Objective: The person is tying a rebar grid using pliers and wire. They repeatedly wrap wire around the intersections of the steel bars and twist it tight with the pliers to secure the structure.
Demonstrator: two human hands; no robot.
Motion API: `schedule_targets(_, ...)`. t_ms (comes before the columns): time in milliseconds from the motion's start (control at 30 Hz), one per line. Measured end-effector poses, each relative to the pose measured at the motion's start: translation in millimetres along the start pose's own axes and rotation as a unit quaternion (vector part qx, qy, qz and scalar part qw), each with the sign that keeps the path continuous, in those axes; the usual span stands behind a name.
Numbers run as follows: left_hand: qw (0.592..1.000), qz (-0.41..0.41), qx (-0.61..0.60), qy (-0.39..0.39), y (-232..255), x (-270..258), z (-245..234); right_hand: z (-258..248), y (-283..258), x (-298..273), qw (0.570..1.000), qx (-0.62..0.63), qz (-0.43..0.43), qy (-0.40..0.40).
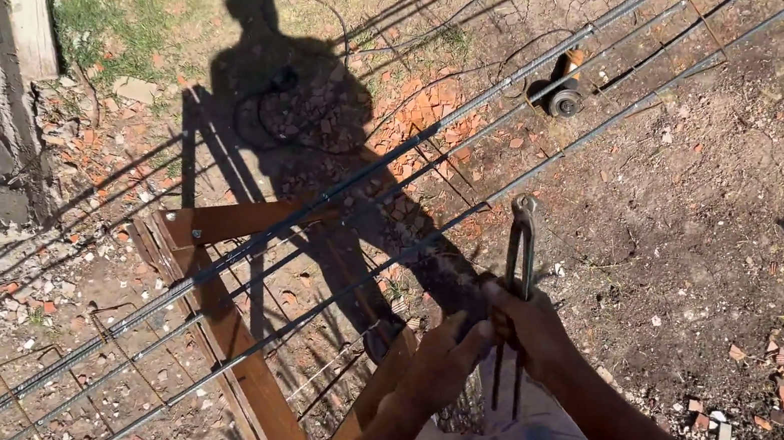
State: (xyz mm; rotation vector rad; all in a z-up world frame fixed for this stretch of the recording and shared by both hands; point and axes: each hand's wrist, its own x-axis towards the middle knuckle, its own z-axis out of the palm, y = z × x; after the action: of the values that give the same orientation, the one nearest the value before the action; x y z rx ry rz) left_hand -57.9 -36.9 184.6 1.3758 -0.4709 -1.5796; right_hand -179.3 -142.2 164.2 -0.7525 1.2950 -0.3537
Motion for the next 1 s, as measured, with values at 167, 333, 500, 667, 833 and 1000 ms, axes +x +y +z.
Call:
schedule_targets(167,0.966,-0.145,0.180,0.116,-0.9,11.0,22.3,-30.9,-10.0,20.4,0.999,-0.032,0.002,-0.001)
schedule_targets(333,0.970,-0.099,0.196,0.102,-3.3,44.6,47.8,-78.2,-33.9,31.9,0.994,-0.103,-0.013,-0.016)
schedule_targets(500,0.974,-0.215,-0.025,0.070,-40.9,90.1,76.7,-125.3,-60.0,58.7,0.997,-0.075,-0.029,-0.017)
schedule_targets(667,0.930,0.038,0.292,0.222,-21.8,106.6,116.8,-159.0,-88.2,83.0,0.998,-0.057,-0.030,-0.025)
schedule_targets(833,0.879,0.195,0.347,0.264,3.5,100.6,141.0,-191.1,-106.4,125.4,0.999,-0.001,0.034,-0.028)
schedule_targets(1000,0.897,0.264,0.307,0.177,20.0,85.5,156.7,-215.3,-125.1,165.5,0.993,0.036,0.108,-0.035)
